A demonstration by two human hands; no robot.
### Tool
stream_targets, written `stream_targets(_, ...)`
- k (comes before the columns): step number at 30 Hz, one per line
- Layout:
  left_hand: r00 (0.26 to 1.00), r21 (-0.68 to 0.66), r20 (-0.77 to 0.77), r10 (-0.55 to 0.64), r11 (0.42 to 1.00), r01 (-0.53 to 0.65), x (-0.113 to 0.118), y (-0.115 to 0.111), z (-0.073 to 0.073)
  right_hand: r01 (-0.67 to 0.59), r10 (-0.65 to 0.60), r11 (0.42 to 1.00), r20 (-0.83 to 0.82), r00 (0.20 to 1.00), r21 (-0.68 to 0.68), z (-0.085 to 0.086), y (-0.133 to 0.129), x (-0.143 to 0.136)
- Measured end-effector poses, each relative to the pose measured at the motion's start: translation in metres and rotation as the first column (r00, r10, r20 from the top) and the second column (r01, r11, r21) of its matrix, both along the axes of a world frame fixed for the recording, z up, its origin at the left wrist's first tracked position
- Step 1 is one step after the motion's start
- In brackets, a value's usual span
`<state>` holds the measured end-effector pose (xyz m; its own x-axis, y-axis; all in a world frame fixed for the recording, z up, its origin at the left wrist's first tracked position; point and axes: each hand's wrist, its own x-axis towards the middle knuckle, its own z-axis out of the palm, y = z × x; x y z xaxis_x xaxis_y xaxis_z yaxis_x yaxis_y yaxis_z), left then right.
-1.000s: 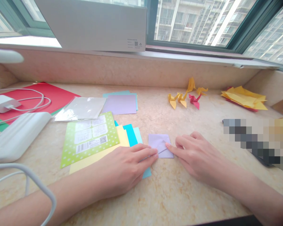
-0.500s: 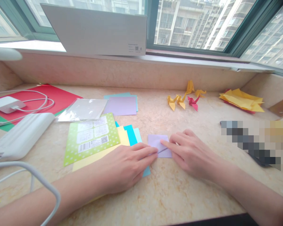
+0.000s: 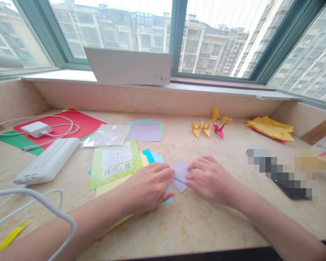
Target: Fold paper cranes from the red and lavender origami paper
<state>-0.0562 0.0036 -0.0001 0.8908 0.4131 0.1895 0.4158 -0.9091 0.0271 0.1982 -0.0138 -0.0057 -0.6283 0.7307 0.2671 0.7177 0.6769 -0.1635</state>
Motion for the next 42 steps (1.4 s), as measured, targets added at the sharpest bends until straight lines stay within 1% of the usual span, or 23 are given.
stream_targets(2,0.998,0.013,-0.036,0.043,0.999,-0.042,0.002,-0.002,0.0,0.042,-0.042,0.999,0.037,0.998,0.006,0.0,-0.003,-0.004)
stream_targets(5,0.994,-0.014,-0.054,0.096,0.995,-0.097,0.006,-0.008,-0.001,0.12,-0.119,0.993,0.053,0.991,-0.017,-0.004,-0.003,-0.011)
stream_targets(8,0.99,-0.078,-0.038,0.133,0.988,-0.136,0.01,-0.014,-0.003,0.194,-0.197,0.977,-0.03,0.98,-0.082,-0.011,0.0,-0.013)
stream_targets(11,0.99,-0.117,-0.039,0.138,0.983,-0.142,0.01,-0.016,-0.004,0.246,-0.259,0.962,-0.102,0.961,-0.12,-0.018,0.004,-0.013)
stream_targets(15,0.99,-0.138,-0.026,0.137,0.981,-0.139,0.01,-0.016,-0.001,0.267,-0.297,0.947,-0.173,0.939,-0.176,-0.023,0.009,-0.012)
stream_targets(18,0.987,-0.176,-0.028,0.16,0.971,-0.162,0.009,-0.016,0.001,0.284,-0.326,0.938,-0.235,0.916,-0.197,-0.025,0.014,-0.012)
stream_targets(22,0.978,-0.165,-0.034,0.204,0.964,-0.207,0.008,-0.017,0.0,0.245,-0.297,0.947,-0.269,0.916,-0.21,-0.025,0.017,-0.011)
stream_targets(25,0.972,-0.143,-0.039,0.231,0.962,-0.234,0.008,-0.017,-0.002,0.231,-0.274,0.955,-0.254,0.928,-0.187,-0.025,0.018,-0.01)
stream_targets(28,0.971,-0.15,-0.05,0.235,0.959,-0.24,0.008,-0.017,-0.002,0.225,-0.258,0.961,-0.228,0.939,-0.16,-0.025,0.018,-0.009)
stream_targets(31,0.973,-0.169,-0.043,0.228,0.958,-0.232,0.008,-0.016,-0.002,0.233,-0.269,0.958,-0.245,0.932,-0.165,-0.024,0.019,-0.01)
stream_targets(37,0.971,-0.185,-0.025,0.236,0.954,-0.237,0.006,-0.015,-0.002,0.236,-0.299,0.944,-0.297,0.907,-0.229,-0.018,0.018,-0.015)
stream_targets(39,0.969,-0.184,-0.017,0.245,0.952,-0.244,0.005,-0.014,-0.002,0.207,-0.275,0.95,-0.309,0.91,-0.235,-0.018,0.018,-0.016)
stream_targets(42,0.969,-0.187,0.001,0.246,0.952,-0.241,0.004,-0.013,-0.001,0.136,-0.199,0.966,-0.301,0.933,-0.218,-0.018,0.018,-0.017)
